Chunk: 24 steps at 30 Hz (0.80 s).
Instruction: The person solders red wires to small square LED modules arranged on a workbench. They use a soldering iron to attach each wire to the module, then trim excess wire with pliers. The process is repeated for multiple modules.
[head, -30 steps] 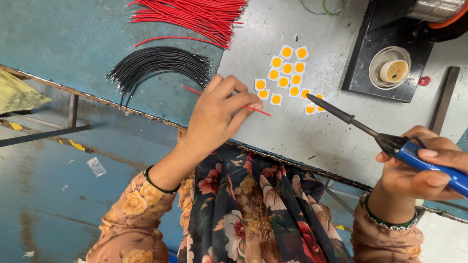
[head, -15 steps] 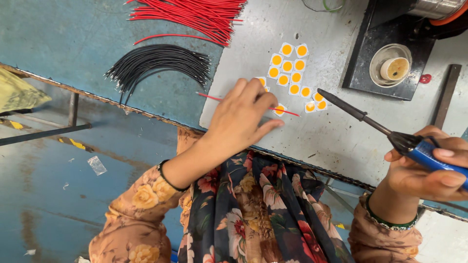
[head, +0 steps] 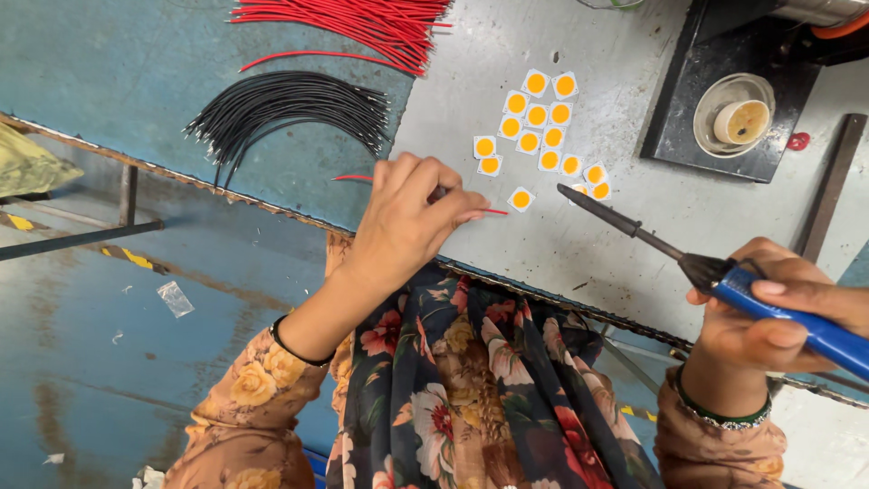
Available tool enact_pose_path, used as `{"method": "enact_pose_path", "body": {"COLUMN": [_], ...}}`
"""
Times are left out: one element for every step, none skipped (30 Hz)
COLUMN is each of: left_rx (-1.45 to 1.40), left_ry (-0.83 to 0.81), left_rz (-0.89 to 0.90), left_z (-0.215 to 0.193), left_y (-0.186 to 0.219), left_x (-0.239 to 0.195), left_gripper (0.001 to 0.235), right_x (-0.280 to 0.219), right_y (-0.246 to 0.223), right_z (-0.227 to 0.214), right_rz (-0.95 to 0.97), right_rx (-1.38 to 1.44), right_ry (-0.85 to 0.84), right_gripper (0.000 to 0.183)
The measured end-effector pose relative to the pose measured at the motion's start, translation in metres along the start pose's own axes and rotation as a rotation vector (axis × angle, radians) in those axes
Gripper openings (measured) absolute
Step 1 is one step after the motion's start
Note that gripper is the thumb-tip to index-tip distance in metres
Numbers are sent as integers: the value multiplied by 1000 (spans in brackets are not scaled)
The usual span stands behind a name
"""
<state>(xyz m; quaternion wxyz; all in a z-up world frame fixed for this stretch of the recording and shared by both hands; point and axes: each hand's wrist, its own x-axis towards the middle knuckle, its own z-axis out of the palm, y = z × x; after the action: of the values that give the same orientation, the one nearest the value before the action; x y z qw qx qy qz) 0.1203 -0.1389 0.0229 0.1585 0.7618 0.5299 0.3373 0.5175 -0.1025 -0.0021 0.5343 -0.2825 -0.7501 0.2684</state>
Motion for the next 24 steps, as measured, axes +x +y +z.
{"method": "enact_pose_path", "body": {"left_rx": [27, 54, 81, 108, 136, 134, 131, 129, 102, 74, 46, 28, 8, -12, -17, -22, -27, -18, -8, 2, 17, 32, 45, 52], "left_ry": [-8, -16, -18, -19, -20, -29, -37, -45, -58, -71, -86, -90, -94, -98, -69, -39, -9, 3, 17, 30, 28, 27, 24, 20], "left_rz": [-1, -1, 13, 27, 42, 60, 78, 97, 94, 91, 89, 70, 51, 32, 34, 35, 36, 37, 38, 38, 46, 54, 63, 65], "left_z": [-1, -3, -4, -5, -7, -7, -7, -7, -7, -7, -7, -6, -5, -3, -1, 1, 3, 5, 8, 9, 10, 10, 10, 10], "left_y": [0, 0, 0, 0, -1, -1, -2, -2, -2, -2, -1, 0, 2, 3, 3, 4, 3, 3, 2, 1, 0, -1, -1, -1], "left_x": [-2, -4, -5, -6, -6, -6, -4, -3, -1, 0, 1, 2, 2, 3, 3, 3, 3, 3, 4, 4, 3, 3, 3, 3], "left_gripper": [16, 16, 18, 19, 20, 20, 19, 20, 20, 20, 21, 21, 22, 23, 20, 18, 17, 17, 17, 17, 17, 17, 17, 17], "right_x": [-2, -4, -6, -8, -8, -8, -5, -2, 2, 6, 10, 15, 19, 23, 27, 31, 34, 37, 40, 43, 45, 46, 48, 49], "right_y": [2, 5, 5, 6, 6, 5, 4, 2, -1, -4, -7, -11, -14, -17, -19, -20, -21, -23, -25, -27, -30, -33, -37, -40], "right_z": [-5, -7, -9, -11, -11, -11, -10, -9, -6, -3, 2, 6, 9, 14, 18, 23, 27, 30, 32, 34, 36, 37, 37, 38], "right_rz": [14, 12, 10, -8, -27, -20, -14, -7, -16, -25, -33, -26, -19, -11, -53, -95, -136, -120, -105, -90, -66, -42, -17, -4], "right_rx": [-2, -12, -23, -41, -58, -69, -80, -91, -68, -46, -24, -4, 16, 36, 17, 0, -16, 5, 28, 51, 46, 41, 34, 33], "right_ry": [-41, -56, -71, -60, -47, -72, -96, -120, -117, -113, -108, -117, -127, -137, -125, -113, -101, -121, -140, -160, -178, -196, -214, -236], "right_gripper": [46, 46, 45, 46, 47, 46, 46, 46, 46, 45, 44, 42, 40, 39, 36, 34, 34, 34, 35, 35, 36, 38, 39, 40]}}
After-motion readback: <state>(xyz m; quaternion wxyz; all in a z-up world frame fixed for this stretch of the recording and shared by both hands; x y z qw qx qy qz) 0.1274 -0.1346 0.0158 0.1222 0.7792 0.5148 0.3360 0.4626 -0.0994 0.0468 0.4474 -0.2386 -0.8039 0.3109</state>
